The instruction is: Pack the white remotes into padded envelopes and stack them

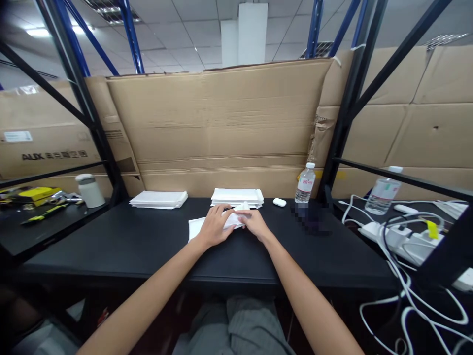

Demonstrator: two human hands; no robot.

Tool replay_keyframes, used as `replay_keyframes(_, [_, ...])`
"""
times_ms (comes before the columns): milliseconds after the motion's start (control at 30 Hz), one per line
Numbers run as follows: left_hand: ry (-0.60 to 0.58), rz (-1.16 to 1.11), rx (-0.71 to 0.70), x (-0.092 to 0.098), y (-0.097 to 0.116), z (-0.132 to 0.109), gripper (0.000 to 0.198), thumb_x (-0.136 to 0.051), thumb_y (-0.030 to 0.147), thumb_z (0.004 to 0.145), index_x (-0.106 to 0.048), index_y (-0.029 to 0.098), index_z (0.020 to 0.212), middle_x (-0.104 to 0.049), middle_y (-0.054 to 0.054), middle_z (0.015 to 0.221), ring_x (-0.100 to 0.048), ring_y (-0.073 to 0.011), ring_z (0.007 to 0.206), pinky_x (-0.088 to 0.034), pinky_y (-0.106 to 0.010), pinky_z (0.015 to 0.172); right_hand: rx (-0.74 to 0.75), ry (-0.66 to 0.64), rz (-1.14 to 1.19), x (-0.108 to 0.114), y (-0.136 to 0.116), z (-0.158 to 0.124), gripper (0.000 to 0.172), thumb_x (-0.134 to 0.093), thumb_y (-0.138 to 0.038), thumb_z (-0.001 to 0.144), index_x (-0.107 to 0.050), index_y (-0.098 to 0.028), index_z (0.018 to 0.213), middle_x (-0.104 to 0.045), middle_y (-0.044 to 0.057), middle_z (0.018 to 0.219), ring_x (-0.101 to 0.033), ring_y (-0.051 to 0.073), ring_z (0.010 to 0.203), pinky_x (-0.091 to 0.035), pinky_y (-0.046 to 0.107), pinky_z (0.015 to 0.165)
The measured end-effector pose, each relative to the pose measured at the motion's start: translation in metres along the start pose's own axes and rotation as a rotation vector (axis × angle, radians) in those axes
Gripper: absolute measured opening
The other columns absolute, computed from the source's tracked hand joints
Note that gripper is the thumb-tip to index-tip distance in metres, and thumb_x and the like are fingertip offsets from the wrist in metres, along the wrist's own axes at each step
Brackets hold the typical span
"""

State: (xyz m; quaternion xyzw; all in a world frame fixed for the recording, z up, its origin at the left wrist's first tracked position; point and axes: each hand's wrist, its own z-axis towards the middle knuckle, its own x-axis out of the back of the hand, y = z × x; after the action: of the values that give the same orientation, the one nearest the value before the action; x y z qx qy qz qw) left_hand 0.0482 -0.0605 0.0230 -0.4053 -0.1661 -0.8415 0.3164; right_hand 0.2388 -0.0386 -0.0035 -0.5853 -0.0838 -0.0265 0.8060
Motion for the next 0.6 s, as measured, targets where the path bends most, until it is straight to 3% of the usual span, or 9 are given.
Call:
replay_keyframes(100, [-0.027,-0.019,-0.095,0.0,0.003,-0.001,0.031,-0.043,0.026,0.09,-0.053,0.02,0.119,-0.053,-0.012,0.12,-0.048,-0.0279,0.111,-0.039,-0.042,0.095,-0.01,0.044,0.037,0.004,-0.001,0.001,0.035,-0.07,-0.034,0.069,-0.074,-0.02,0.101,-0.072,0.007,0.097,-0.064,0.021,0.072,-0.056,0.035,0.06])
replay_keyframes(300, [-0.24,-0.01,-0.327,-0.015,0.004,-0.006,0.025,-0.038,0.02,0.091,-0.059,0.02,0.104,-0.059,-0.009,0.102,-0.056,-0.0213,0.092,-0.043,-0.034,0.08,0.041,0.218,0.142,0.013,-0.013,0.009,0.041,-0.071,-0.033,0.069,-0.073,-0.017,0.107,-0.072,0.01,0.101,-0.065,0.021,0.077,-0.055,0.033,0.063])
replay_keyframes(600, [-0.291,0.022,-0.208,-0.019,0.002,-0.008,0.019,-0.041,0.025,0.092,-0.058,0.021,0.099,-0.057,-0.005,0.099,-0.056,-0.0179,0.085,-0.044,-0.031,0.077,0.057,0.403,0.542,0.021,-0.013,0.056,0.048,-0.076,-0.021,0.059,-0.07,-0.017,0.107,-0.072,0.006,0.09,-0.065,0.015,0.068,-0.056,0.026,0.058])
